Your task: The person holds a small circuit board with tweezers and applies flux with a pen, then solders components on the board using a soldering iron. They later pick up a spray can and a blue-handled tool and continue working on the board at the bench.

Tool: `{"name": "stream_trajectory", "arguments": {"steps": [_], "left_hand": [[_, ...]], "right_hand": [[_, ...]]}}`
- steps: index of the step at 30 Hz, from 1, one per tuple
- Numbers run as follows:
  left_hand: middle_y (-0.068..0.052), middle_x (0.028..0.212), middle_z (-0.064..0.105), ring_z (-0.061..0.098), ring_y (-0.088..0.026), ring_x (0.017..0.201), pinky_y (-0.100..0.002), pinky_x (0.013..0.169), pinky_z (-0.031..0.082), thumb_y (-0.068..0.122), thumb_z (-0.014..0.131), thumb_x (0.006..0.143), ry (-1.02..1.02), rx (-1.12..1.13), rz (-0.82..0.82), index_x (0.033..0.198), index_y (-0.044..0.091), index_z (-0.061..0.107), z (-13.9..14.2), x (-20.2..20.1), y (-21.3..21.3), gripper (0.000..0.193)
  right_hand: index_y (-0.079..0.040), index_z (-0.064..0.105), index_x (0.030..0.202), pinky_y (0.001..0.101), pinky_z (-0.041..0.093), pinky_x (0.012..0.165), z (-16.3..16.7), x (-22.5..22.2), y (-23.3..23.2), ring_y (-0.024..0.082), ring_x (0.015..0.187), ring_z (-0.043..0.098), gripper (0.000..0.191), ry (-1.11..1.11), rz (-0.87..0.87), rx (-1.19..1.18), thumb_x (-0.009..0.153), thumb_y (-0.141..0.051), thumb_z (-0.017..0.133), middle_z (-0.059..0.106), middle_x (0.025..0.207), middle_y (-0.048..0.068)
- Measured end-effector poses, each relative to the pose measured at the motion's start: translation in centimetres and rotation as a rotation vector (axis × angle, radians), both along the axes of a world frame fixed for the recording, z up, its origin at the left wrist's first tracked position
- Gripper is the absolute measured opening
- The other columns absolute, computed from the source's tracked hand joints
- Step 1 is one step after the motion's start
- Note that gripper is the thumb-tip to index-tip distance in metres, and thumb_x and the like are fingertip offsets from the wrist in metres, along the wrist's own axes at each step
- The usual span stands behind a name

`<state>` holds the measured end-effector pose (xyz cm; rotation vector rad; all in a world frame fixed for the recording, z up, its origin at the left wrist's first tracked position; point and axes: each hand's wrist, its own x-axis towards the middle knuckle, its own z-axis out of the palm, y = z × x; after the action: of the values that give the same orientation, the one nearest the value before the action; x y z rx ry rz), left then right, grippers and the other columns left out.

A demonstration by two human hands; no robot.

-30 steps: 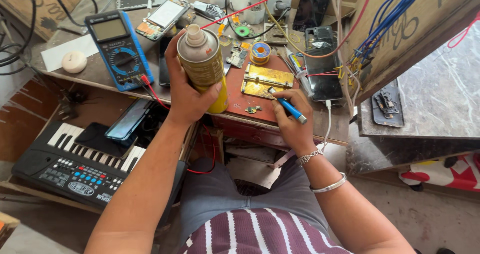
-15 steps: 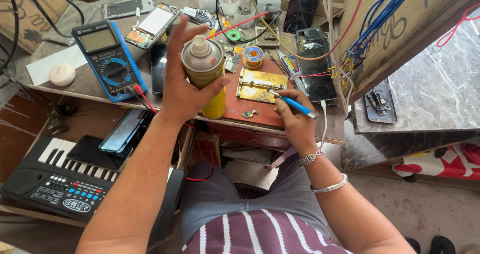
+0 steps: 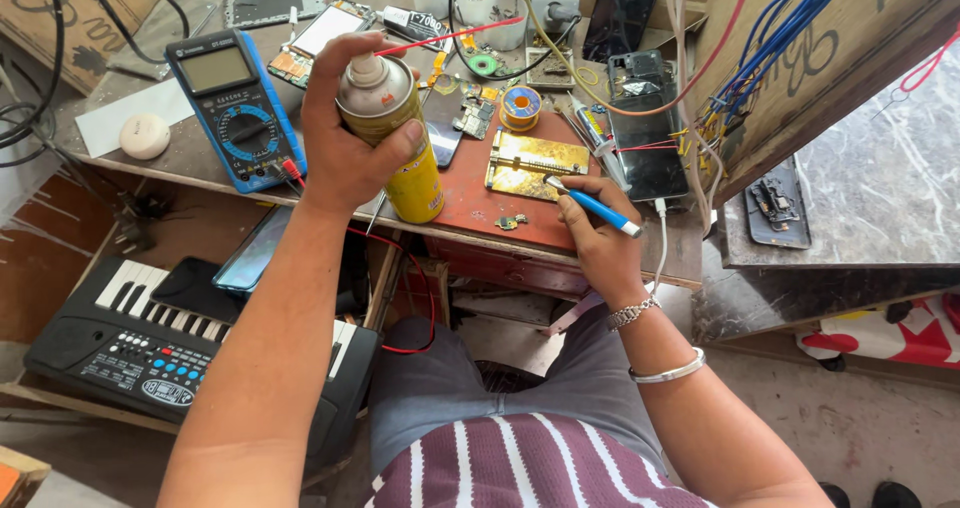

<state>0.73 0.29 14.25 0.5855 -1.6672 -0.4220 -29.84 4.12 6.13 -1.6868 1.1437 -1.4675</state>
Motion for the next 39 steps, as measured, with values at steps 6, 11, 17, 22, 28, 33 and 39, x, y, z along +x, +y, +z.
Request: {"name": "stream_trajectory", "arguments": {"steps": [6, 11, 17, 22, 28, 33, 39], "left_hand": [[-0.009, 0.136, 0.057, 0.068, -0.021, 0.119, -0.035, 0.105, 0.058, -0.002, 0.073, 0.093, 0.073, -0.026, -0.051, 0.148, 0.011, 0.044, 0.0, 0.3, -0.1, 0.064], [-0.011, 0.132, 0.061, 0.067, -0.022, 0.112, -0.039, 0.103, 0.06, 0.005, 0.072, 0.089, 0.256, -0.052, -0.123, 0.145, 0.013, 0.043, 2.0, 1.4, -0.4, 0.064], [-0.011, 0.133, 0.062, 0.069, -0.022, 0.112, -0.036, 0.101, 0.059, 0.007, 0.075, 0.093, 0.188, -0.027, -0.212, 0.148, 0.011, 0.044, 1.4, 0.6, 0.0, 0.063], [-0.01, 0.131, 0.061, 0.068, -0.021, 0.116, -0.035, 0.104, 0.058, 0.003, 0.074, 0.093, 0.113, -0.076, -0.218, 0.147, 0.009, 0.045, 0.5, -0.8, -0.7, 0.062], [-0.011, 0.129, 0.059, 0.063, -0.019, 0.115, -0.033, 0.105, 0.054, 0.005, 0.074, 0.088, -0.012, -0.192, -0.09, 0.145, 0.01, 0.048, 0.5, -0.7, -1.6, 0.062], [-0.009, 0.133, 0.061, 0.067, -0.019, 0.12, -0.033, 0.106, 0.057, 0.007, 0.076, 0.095, 0.064, -0.02, -0.283, 0.145, 0.008, 0.045, 0.4, -0.6, -2.3, 0.06], [-0.009, 0.136, 0.06, 0.067, -0.019, 0.127, -0.035, 0.112, 0.056, 0.009, 0.076, 0.095, 0.001, 0.025, -0.261, 0.149, 0.006, 0.043, 1.1, -0.5, -2.2, 0.064]], "right_hand": [[0.0, 0.067, 0.118, 0.0234, 0.054, 0.075, 0.1, 0.1, 0.5, 0.008, 0.083, 0.067, 0.019, -0.001, 0.001, -0.019, 0.099, -0.004, 0.069, 0.07, 0.097, 0.005], [0.001, 0.067, 0.118, 0.0237, 0.055, 0.077, 0.0, 0.4, 0.6, 0.008, 0.084, 0.067, 0.018, -0.025, 0.009, -0.033, 0.101, -0.003, 0.069, 0.068, 0.097, 0.004], [0.001, 0.068, 0.117, 0.0236, 0.054, 0.076, 0.2, 0.4, 0.8, 0.009, 0.084, 0.068, 0.018, 0.026, -0.009, -0.066, 0.1, -0.002, 0.068, 0.067, 0.102, 0.006], [0.001, 0.068, 0.117, 0.0234, 0.055, 0.076, 0.6, 0.4, 0.7, 0.009, 0.084, 0.068, 0.018, 0.023, -0.014, -0.045, 0.099, -0.002, 0.069, 0.068, 0.102, 0.006], [0.0, 0.069, 0.116, 0.0237, 0.054, 0.074, 0.8, 0.5, 0.6, 0.009, 0.082, 0.067, 0.017, 0.038, -0.024, -0.062, 0.099, -0.002, 0.069, 0.067, 0.102, 0.007], [0.0, 0.069, 0.116, 0.0238, 0.054, 0.074, 0.7, 0.4, 0.4, 0.009, 0.081, 0.068, 0.017, 0.049, -0.028, -0.059, 0.099, -0.003, 0.068, 0.067, 0.102, 0.007], [0.0, 0.069, 0.117, 0.0236, 0.054, 0.075, 0.5, 0.3, 0.3, 0.008, 0.082, 0.067, 0.018, 0.022, -0.017, -0.046, 0.099, -0.003, 0.068, 0.068, 0.101, 0.006]]}}
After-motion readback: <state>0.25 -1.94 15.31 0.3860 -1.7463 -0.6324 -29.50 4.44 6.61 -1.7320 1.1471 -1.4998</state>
